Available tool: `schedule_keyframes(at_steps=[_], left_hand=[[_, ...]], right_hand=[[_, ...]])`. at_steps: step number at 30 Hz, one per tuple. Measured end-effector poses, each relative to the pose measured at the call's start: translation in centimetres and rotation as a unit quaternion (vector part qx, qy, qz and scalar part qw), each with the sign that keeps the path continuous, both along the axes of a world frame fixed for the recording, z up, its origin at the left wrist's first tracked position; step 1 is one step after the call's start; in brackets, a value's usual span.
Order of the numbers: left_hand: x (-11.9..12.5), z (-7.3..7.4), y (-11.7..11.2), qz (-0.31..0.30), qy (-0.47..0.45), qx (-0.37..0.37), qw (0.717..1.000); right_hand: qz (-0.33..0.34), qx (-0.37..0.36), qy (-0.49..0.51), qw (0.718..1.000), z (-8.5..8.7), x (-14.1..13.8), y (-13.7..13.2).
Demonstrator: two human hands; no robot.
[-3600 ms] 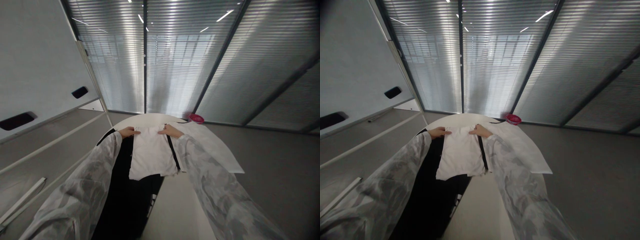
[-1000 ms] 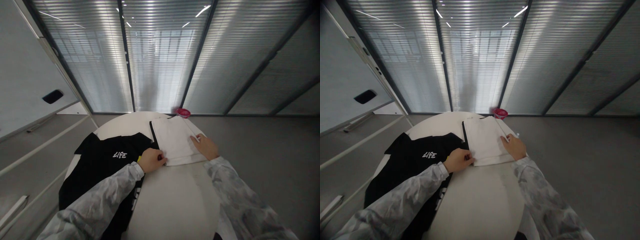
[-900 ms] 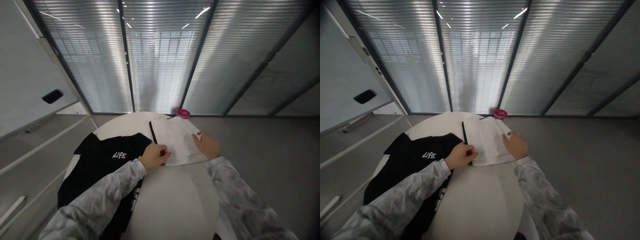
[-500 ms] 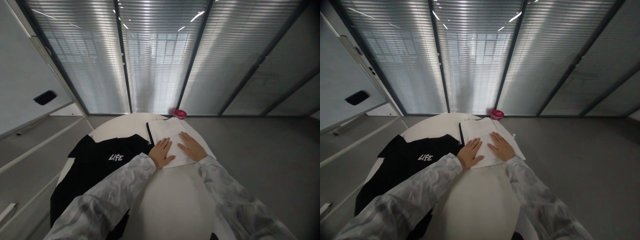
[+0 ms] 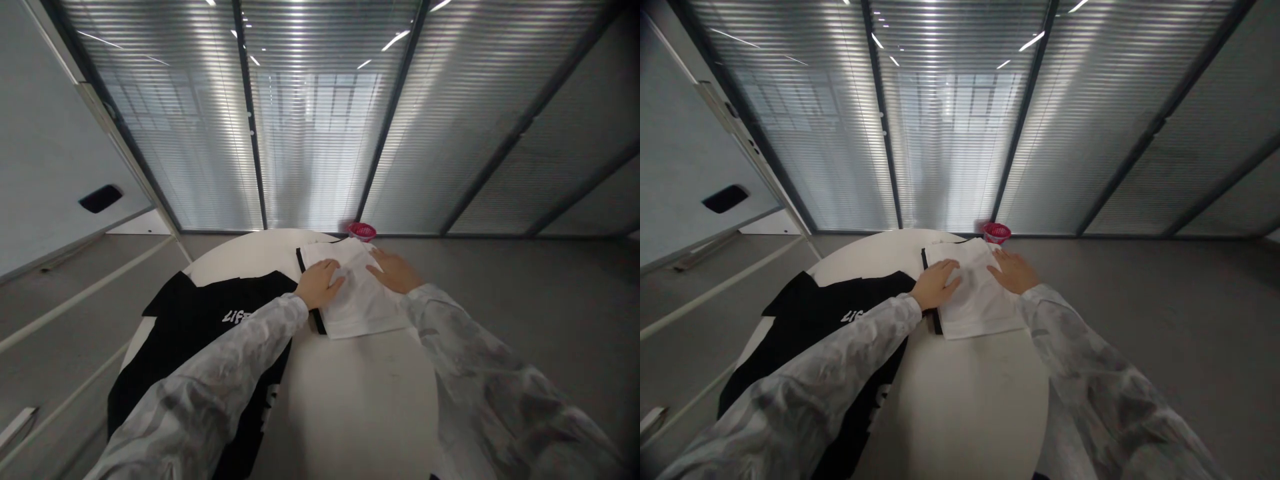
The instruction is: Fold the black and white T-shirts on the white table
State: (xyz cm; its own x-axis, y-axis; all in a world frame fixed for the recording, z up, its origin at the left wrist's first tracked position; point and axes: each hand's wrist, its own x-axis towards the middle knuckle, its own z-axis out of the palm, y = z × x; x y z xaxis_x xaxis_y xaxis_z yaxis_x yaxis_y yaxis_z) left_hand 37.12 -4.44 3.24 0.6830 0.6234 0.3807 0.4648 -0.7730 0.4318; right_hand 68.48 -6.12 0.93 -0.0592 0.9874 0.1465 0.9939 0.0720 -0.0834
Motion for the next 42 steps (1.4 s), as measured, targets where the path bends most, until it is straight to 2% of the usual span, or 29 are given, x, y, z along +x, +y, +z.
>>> schedule_keyframes(at_steps=[3, 6, 9, 12, 16, 21, 26, 29, 32, 36, 39, 42], left_hand=[[3.2, -0.9, 3.4, 0.055, -0.007, 0.018, 0.998], [5.2, -3.6, 5.6, 0.115, 0.038, -0.017, 0.992], [5.3, -6.0, 6.3, 0.16, 0.045, -0.024, 0.986], [5.0, -6.9, 6.2, 0.206, 0.031, -0.031, 0.978], [5.0, -6.8, 5.9, 0.265, 0.014, -0.058, 0.962], [4.7, -6.5, 7.2, 0.308, 0.015, -0.085, 0.947], [3.3, -5.0, 10.1, 0.301, 0.074, -0.151, 0.939], [2.6, -3.5, 10.7, 0.284, 0.1, -0.173, 0.938], [0.9, -2.1, 9.5, 0.24, 0.115, -0.139, 0.954], [-4.4, -1.0, 4.8, 0.151, 0.123, -0.037, 0.98], [-10.2, -0.6, -0.1, 0.112, 0.139, -0.013, 0.984], [-16.0, -0.8, -4.9, 0.098, 0.158, -0.008, 0.983]], right_hand=[[0.059, 0.071, 0.009, 0.996, -0.3, -3.1, 3.5], [0.065, 0.062, 0.004, 0.996, -2.3, -5.3, 6.0], [0.036, 0.035, -0.003, 0.999, -4.3, -4.8, 7.5], [-0.02, 0.025, 0.015, 0.999, -5.2, -2.6, 8.3], [-0.041, 0.027, 0.048, 0.998, -5.7, 0.1, 8.3], [-0.086, 0.011, 0.069, 0.994, -6.5, 1.4, 6.0], [-0.137, -0.002, 0.043, 0.99, -5.4, 0.7, 2.8], [-0.094, 0.015, 0.026, 0.995, -4.1, -1.0, 0.2], [-0.002, 0.053, 0.002, 0.999, -3.7, -3.7, -3.4], [0.032, 0.065, -0.013, 0.997, -4.1, -6.7, -7.0], [0.032, 0.064, -0.019, 0.997, -4.0, -7.6, -6.7], [0.037, 0.064, -0.023, 0.997, -3.7, -8.0, -4.6]])
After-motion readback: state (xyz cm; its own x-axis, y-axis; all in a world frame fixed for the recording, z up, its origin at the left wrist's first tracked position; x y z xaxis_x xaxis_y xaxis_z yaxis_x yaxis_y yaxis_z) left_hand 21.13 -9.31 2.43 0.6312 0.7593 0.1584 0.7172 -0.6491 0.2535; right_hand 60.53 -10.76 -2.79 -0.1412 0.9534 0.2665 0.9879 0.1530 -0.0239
